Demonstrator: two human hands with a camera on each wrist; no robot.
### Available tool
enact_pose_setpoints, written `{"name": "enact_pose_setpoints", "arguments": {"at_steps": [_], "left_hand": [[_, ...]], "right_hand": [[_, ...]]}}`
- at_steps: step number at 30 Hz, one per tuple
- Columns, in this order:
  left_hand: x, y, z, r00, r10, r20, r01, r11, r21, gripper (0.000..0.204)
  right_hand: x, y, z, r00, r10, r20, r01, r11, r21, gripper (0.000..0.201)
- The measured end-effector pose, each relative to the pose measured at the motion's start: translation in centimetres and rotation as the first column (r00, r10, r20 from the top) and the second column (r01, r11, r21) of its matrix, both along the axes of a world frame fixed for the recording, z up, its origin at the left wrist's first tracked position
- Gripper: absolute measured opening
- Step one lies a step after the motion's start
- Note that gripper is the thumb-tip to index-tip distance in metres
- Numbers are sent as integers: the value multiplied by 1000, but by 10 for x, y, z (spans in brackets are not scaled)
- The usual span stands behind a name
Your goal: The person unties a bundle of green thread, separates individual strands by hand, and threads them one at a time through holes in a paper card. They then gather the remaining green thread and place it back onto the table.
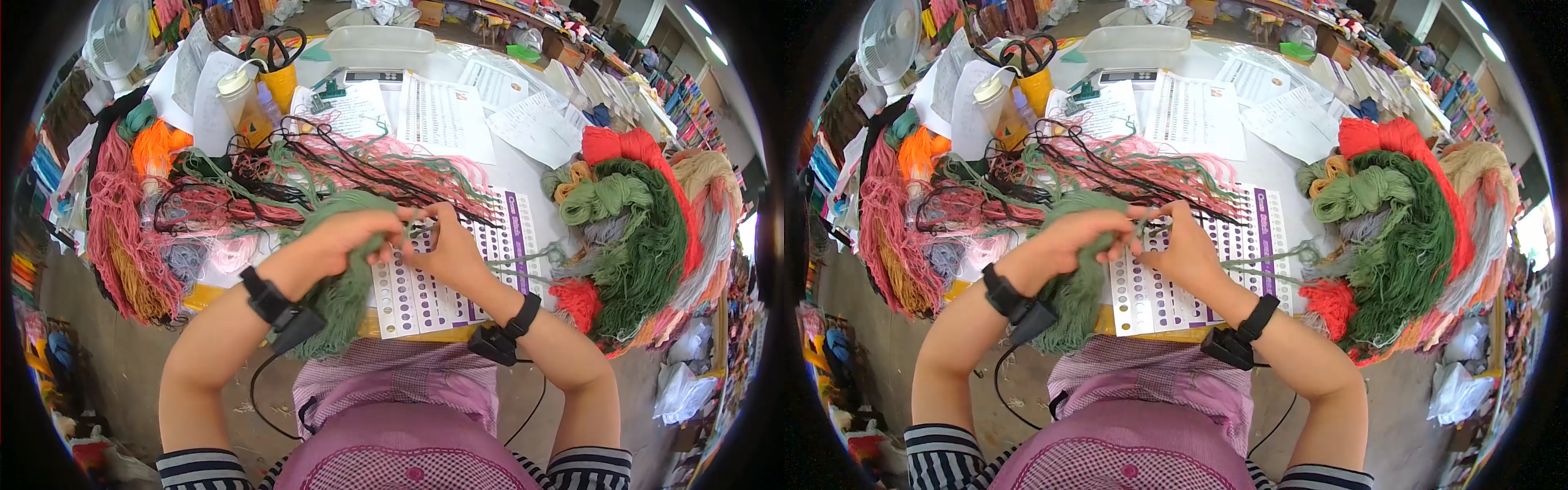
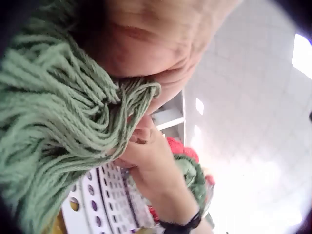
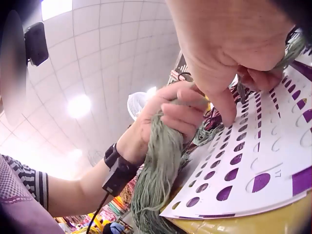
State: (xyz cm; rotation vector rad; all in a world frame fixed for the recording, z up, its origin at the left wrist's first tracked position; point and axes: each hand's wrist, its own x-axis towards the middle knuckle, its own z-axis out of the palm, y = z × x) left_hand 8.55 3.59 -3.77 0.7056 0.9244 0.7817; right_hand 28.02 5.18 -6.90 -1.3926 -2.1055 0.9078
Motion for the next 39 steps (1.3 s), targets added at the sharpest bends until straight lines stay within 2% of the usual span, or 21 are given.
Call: {"name": "enact_pose_setpoints", "arguments": {"at_steps": [2,6,8,10,12,14,16,18,20,22,23,26,27,29,31,32,33,34,36,37,39], "left_hand": [[16,8,-21,841,-241,-485,275,961,-1,32],[14,9,-26,803,-212,-556,332,935,122,33],[-15,3,-12,830,-13,-557,234,915,329,37],[-44,-8,11,723,179,-668,-36,974,222,37],[-98,-10,23,812,117,-572,-57,991,122,38],[-130,-22,35,739,296,-605,-273,953,134,36],[-178,-26,38,830,330,-450,-350,936,41,32],[-207,-26,43,773,493,-398,-502,860,91,31],[-220,-20,48,785,535,-312,-525,842,125,29],[-222,-9,43,601,760,-246,-690,649,320,26],[-228,-2,37,541,824,-170,-769,566,296,20],[-210,3,31,449,877,-171,-814,480,326,30],[-197,-4,33,459,860,-226,-750,510,421,45],[-157,-15,39,535,831,-154,-714,542,443,43],[-114,-36,50,775,632,18,-608,737,295,52],[-89,-49,60,828,550,110,-559,797,226,64],[-72,-57,63,869,452,202,-486,856,173,73],[-55,-65,66,877,415,241,-459,873,164,79],[-32,-76,64,911,321,258,-381,895,232,79],[-21,-78,62,914,315,256,-374,898,232,79],[-5,-80,59,974,223,-46,-167,836,523,74]], "right_hand": [[-1,-2,3,1000,-4,6,4,999,54,63],[-4,2,1,999,-24,45,25,999,-22,62],[-3,6,0,995,-31,91,32,999,-12,60],[-2,9,0,997,-8,73,13,998,-65,61],[-1,11,-1,998,-15,69,21,997,-76,59],[-1,11,-3,995,-27,98,31,999,-39,59],[-1,12,-4,995,-36,89,41,998,-51,57],[-2,11,-3,996,-35,77,40,997,-62,52],[-4,9,0,996,-34,82,40,997,-67,52],[-6,7,2,996,-30,87,36,997,-70,51],[-8,7,2,992,-36,120,42,998,-51,52],[-12,8,-1,981,-48,186,50,999,-7,54],[-13,9,0,973,-57,224,57,998,7,56],[-13,7,5,978,-43,203,46,999,-9,57],[-10,-1,17,994,35,105,-36,999,5,49],[-14,-6,23,994,47,97,-49,999,23,49],[-18,-11,26,971,156,-181,-169,984,-57,41],[-21,-17,31,865,223,-449,-300,948,-108,33],[-28,-38,55,838,194,-510,-330,925,-190,25],[-30,-46,61,759,166,-630,-392,888,-238,25],[-28,-49,54,604,104,-790,-523,800,-294,24]]}}
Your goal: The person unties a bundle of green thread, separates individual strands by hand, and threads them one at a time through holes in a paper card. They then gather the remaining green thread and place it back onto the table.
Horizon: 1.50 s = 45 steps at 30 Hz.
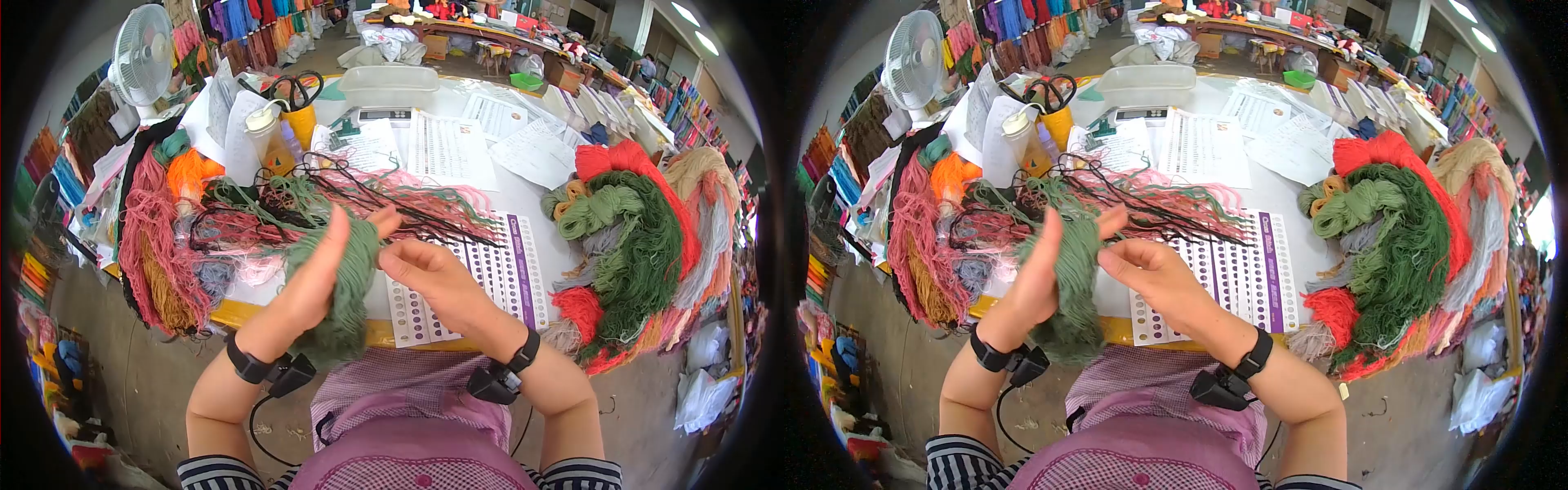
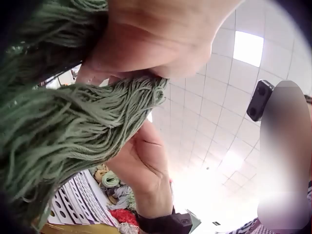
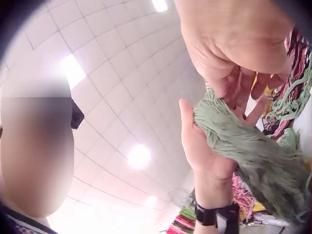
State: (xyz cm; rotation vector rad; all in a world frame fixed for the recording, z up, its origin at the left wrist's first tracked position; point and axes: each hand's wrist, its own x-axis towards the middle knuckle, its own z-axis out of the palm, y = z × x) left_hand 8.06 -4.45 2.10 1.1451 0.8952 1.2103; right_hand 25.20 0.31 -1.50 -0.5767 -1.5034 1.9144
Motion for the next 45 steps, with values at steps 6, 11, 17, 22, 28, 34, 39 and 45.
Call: {"name": "enact_pose_setpoints", "arguments": {"at_steps": [6,11,17,22,28,34,39,45], "left_hand": [[-4,-7,-8,992,-50,-117,42,997,-70,53],[8,-8,2,998,22,-60,-33,981,-191,51],[16,-6,2,998,42,43,-33,980,-194,58],[10,-4,0,996,22,85,-5,981,-192,61],[17,-7,-7,987,-55,-149,46,997,-61,74],[13,-8,-11,981,-52,-185,48,998,-27,75],[10,-9,-4,996,-51,-68,43,991,-123,74],[14,-9,-8,997,-42,65,50,990,-128,75]], "right_hand": [[16,-10,3,991,-97,-91,92,994,-58,21],[23,-9,-5,991,-53,-125,44,997,-68,25],[16,-17,10,990,-77,-120,62,991,-119,23],[18,-5,-8,955,-212,-206,193,975,-110,21],[10,-11,13,985,-134,-109,104,964,-245,18],[12,-7,-3,984,-163,-75,154,982,-112,15],[16,-15,11,971,-159,-178,139,983,-119,10],[12,-15,11,977,-138,-163,107,977,-185,19]]}}
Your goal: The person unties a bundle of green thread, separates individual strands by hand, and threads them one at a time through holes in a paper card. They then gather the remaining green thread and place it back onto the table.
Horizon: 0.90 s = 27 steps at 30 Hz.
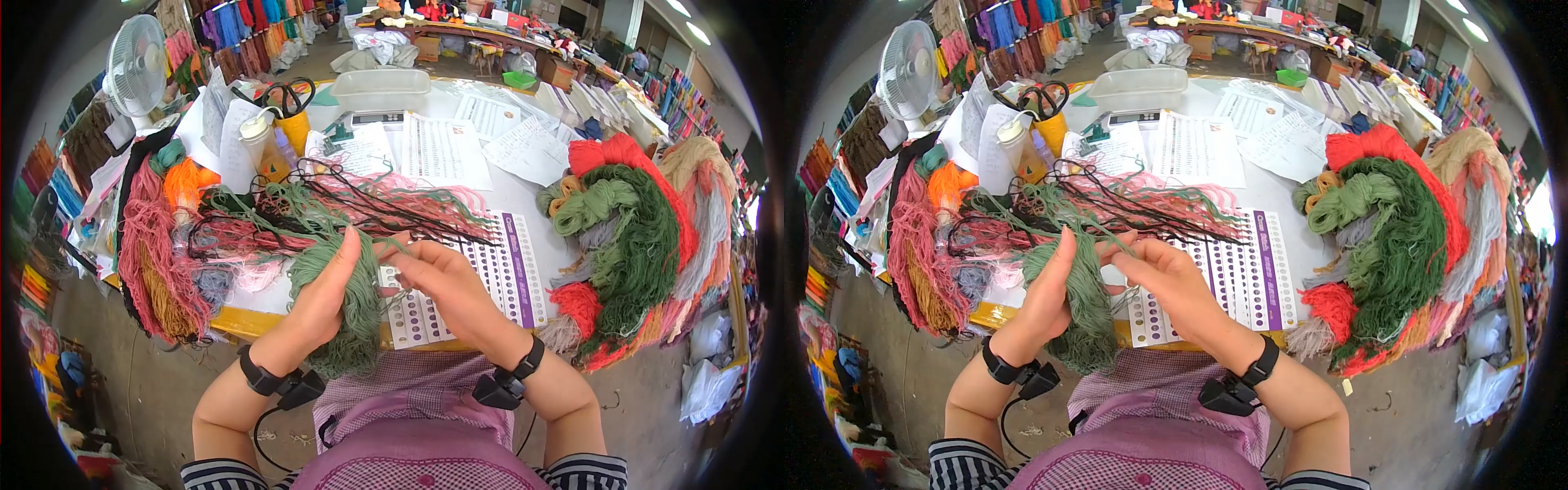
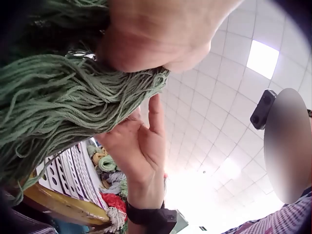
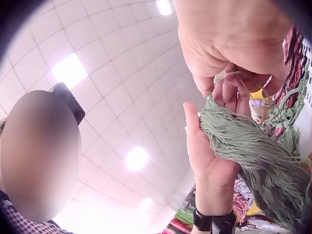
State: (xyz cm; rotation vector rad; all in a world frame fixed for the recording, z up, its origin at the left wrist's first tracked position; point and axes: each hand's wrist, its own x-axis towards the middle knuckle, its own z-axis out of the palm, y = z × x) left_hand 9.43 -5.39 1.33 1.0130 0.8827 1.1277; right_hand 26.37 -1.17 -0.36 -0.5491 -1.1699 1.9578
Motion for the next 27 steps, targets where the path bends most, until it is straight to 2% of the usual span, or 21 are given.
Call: {"name": "enact_pose_setpoints", "arguments": {"at_steps": [2,4,5,7,8,10,14,16,17,19,20,22,23,25,27], "left_hand": [[1,-2,0,1000,-16,-11,16,1000,5,76],[2,-2,-3,991,-58,-123,64,997,47,77],[1,-1,-5,991,-58,-123,64,997,47,77],[-3,1,-8,951,-39,-307,96,981,170,76],[-3,0,-6,952,-36,-305,92,981,171,76],[-2,-3,2,985,-70,-159,78,996,47,76],[-3,-2,-1,993,-68,-99,71,997,28,76],[-2,-1,-8,947,-51,-317,110,979,172,77],[-1,0,-11,947,-52,-316,111,979,171,77],[-1,0,-16,912,61,-405,66,954,293,69],[-2,0,-15,912,64,-405,64,954,294,69],[-5,-3,-12,991,48,-124,-31,990,135,50],[-8,-3,-15,991,49,-123,-32,990,135,50],[-16,-3,-26,992,91,-82,-87,995,52,33],[-13,-4,-19,993,118,-22,-118,993,-16,30]], "right_hand": [[-3,-2,2,999,-11,53,12,1000,-19,21],[-1,2,-10,995,30,94,-36,997,71,22],[0,2,-10,995,30,94,-37,997,72,22],[1,0,-7,997,1,78,-8,996,85,20],[1,0,-6,997,5,79,-12,996,86,20],[2,-1,-4,996,-8,89,1,997,73,20],[4,2,-6,987,-50,151,41,997,60,18],[1,-2,3,985,-44,168,37,998,48,16],[1,-2,-1,985,-45,169,37,998,47,16],[2,2,-12,987,-22,161,3,993,118,18],[3,1,-11,987,-20,161,0,993,119,18],[5,-1,-8,976,-56,208,27,990,138,18],[5,-1,-9,976,-55,209,26,990,138,18],[6,-1,-10,969,-117,215,61,966,252,16],[7,-3,-9,956,-125,266,55,965,256,15]]}}
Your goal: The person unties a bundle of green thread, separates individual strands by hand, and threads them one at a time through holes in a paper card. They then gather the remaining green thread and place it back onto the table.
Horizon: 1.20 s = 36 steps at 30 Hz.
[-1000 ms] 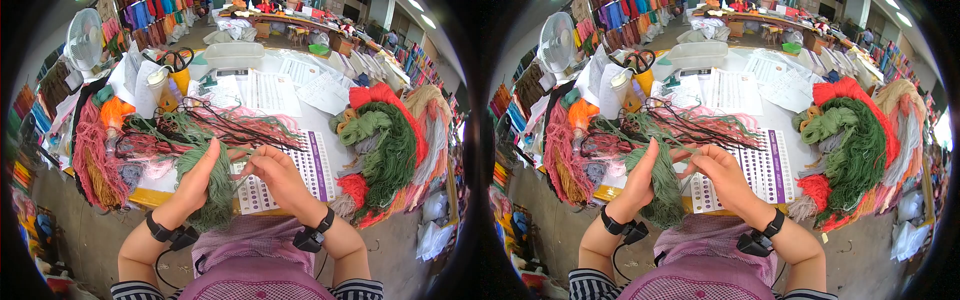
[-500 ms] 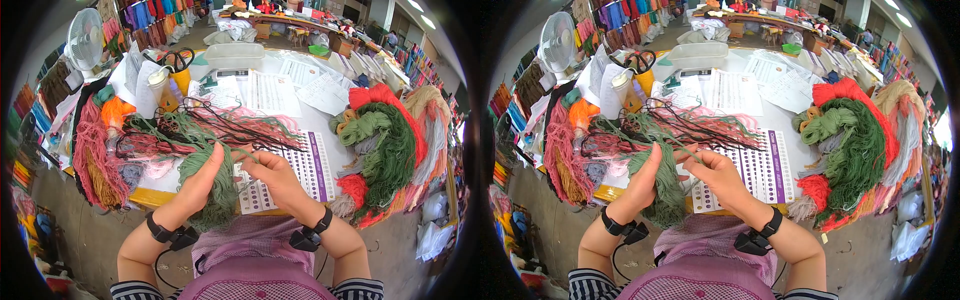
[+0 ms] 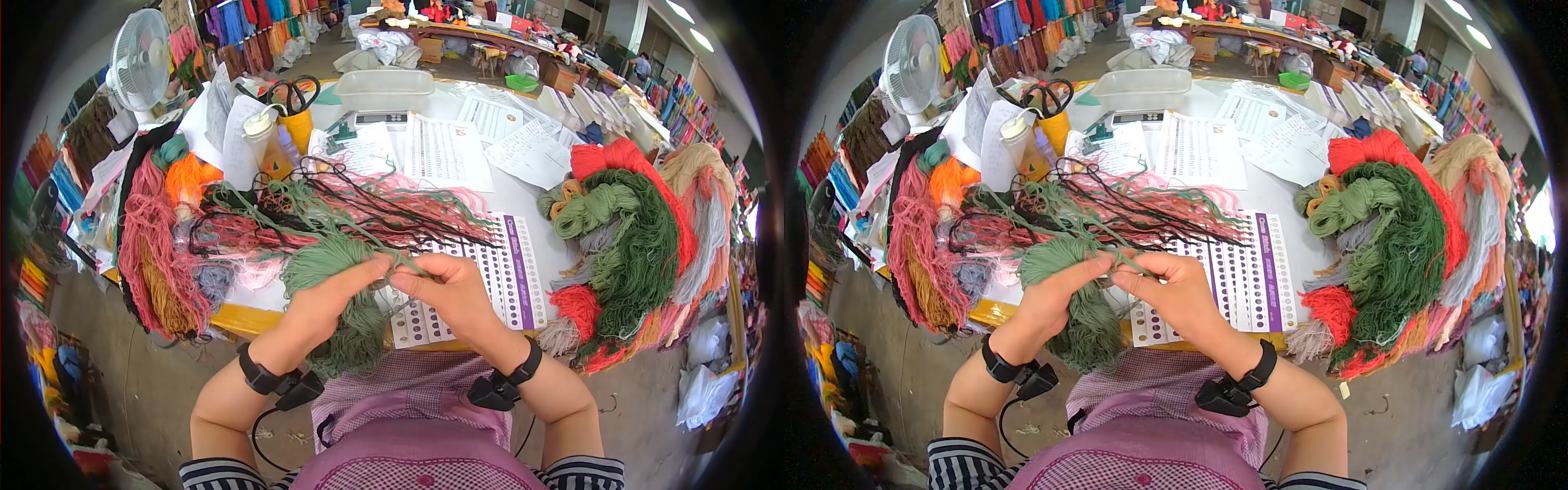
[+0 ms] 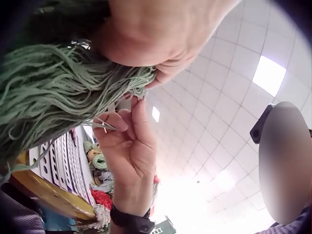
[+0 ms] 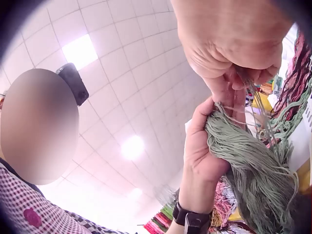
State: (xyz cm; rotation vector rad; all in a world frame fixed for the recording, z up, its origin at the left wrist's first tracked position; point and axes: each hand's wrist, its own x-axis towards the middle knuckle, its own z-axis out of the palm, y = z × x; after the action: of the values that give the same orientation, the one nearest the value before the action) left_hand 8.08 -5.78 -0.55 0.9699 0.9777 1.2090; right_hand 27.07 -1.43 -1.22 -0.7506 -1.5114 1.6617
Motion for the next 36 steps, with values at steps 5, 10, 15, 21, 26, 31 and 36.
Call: {"name": "enact_pose_setpoints", "arguments": {"at_steps": [5,10,15,21,26,31,36], "left_hand": [[3,2,3,989,27,147,-14,996,-89,28],[-1,-1,12,985,103,138,-101,995,-26,21],[-121,-24,18,825,160,541,-178,984,-20,16],[-286,-107,-17,746,405,529,-387,910,-150,19],[-340,-154,-25,675,569,470,-583,802,-134,18],[-381,-179,-18,644,662,384,-723,690,22,24],[-194,-116,52,884,75,461,-238,921,308,52]], "right_hand": [[0,2,-4,1000,-14,21,14,1000,-13,14],[-2,3,5,915,15,-403,-158,932,-326,15],[78,18,40,951,-75,300,58,996,65,14],[208,82,90,605,-543,583,273,829,488,12],[307,131,125,417,-770,483,465,637,615,14],[430,129,171,-296,-954,51,104,21,994,29],[363,100,169,-41,-992,-118,290,-125,949,32]]}}
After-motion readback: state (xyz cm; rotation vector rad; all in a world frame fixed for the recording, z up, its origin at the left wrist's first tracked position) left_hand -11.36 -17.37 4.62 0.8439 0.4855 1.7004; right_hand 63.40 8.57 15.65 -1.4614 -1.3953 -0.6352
